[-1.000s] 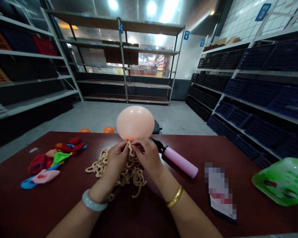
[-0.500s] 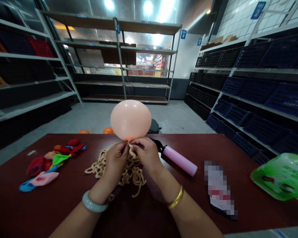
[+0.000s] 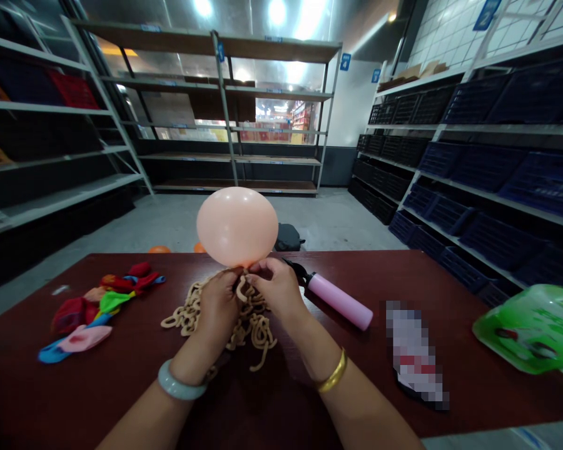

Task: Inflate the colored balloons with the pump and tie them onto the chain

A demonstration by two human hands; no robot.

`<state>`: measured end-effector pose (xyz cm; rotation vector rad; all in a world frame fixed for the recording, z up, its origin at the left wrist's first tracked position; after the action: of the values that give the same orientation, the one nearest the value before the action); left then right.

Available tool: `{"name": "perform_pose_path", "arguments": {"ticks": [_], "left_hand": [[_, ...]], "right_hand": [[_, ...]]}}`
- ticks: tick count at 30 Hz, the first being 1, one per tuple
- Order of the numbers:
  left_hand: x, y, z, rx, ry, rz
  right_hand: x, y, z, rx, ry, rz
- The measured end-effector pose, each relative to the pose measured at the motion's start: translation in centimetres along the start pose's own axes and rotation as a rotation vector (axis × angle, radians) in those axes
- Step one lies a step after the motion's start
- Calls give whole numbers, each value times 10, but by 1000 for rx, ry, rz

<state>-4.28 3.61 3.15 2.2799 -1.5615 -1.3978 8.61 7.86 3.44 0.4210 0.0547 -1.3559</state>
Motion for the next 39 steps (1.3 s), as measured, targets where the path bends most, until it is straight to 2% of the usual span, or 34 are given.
{"name": "perform_pose_path", "arguments": {"ticks": [3, 5, 10, 14, 17, 22, 27, 34, 39], "left_hand": [[0, -2, 2, -42, -9, 1], [-1, -5, 5, -18, 22, 1], [-3, -11, 10, 186, 146, -55], [-1, -14, 8, 385, 156, -102], [0, -13, 5, 436, 136, -136], [2, -10, 5, 343, 45, -151], [4, -13, 6, 313, -13, -137], [4, -9, 6, 341, 32, -165], [4, -5, 3, 354, 22, -181]], "right_hand": [[0, 1, 1, 151, 42, -7], [0, 2, 5, 279, 130, -41], [9, 1, 16, 630, 436, -215], [15, -3, 19, 759, 517, -302], [16, -4, 20, 739, 512, -323], [14, 0, 25, 613, 431, -283], [14, 3, 25, 679, 405, -281], [13, 9, 25, 447, 396, -202], [12, 10, 23, 363, 380, -139]]}}
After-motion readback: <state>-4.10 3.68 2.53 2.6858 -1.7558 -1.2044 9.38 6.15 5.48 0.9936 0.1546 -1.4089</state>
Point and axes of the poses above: each hand's wrist, its own x-axis away from the middle knuckle, its own y-axis out of the back of the hand, z = x × y, the point moved 3 cm from there along -x, towards the middle knuckle, and after that the axes turned 10 degrees about x, right-handed, at the moved point
